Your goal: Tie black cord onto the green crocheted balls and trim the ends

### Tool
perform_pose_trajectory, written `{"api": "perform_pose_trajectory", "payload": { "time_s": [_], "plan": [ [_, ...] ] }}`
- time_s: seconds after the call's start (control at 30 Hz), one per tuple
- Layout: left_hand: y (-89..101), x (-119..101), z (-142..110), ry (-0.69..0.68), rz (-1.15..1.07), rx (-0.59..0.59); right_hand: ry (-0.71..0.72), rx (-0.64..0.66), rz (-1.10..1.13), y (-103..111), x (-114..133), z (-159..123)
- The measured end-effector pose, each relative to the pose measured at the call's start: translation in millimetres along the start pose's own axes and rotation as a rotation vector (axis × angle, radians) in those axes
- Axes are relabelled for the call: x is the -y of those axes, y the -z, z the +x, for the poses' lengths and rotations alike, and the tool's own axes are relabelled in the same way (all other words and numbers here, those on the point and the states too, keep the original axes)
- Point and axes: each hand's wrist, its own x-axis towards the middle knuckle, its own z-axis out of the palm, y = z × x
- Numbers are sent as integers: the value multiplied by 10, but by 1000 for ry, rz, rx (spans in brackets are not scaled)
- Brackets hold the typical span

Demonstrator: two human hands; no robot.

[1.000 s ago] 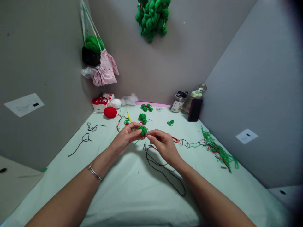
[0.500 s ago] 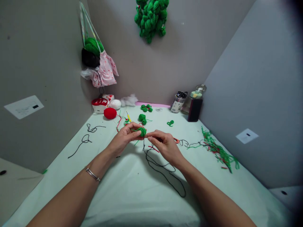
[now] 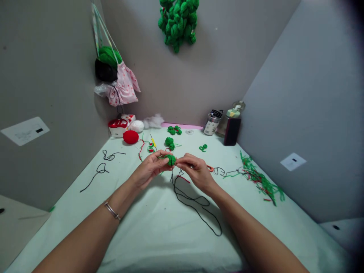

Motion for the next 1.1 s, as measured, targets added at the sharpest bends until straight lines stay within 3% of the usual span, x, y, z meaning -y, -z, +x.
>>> {"api": "perform_pose_trajectory", "payload": {
  "time_s": [0.17, 0.33, 0.43, 0.5, 0.63, 0.77, 0.83, 0.93, 1.0, 1.1],
  "plan": [
    [-10, 10, -1, -2, 0, -12, 7, -8, -9, 6, -25, 11],
    [-49, 79, 9, -21, -1, -61, -187, -61, 67, -72, 15, 0],
    [-66, 123, 23, -24, 20, -107, -214, -55, 68, -109, 79, -28],
    [-72, 145, 30, -52, 76, -133, -157, -43, -56, -126, 119, -54],
    [-77, 203, 35, -152, 234, -159, 40, -12, -524, -155, 123, -100],
    [-86, 251, 41, -167, 281, -147, 197, -15, -851, -162, 112, -115],
    [-98, 236, 39, -193, 319, -127, 271, -131, -826, -145, 161, -114],
    [-124, 171, 23, -275, 357, -74, 311, -311, -533, -108, 268, -99],
    [-141, 134, 6, -301, 346, -42, 302, -346, -366, -96, 309, -79],
    [-149, 141, -4, -258, 264, -36, 310, -314, -357, -120, 306, -56]
  ]
}}
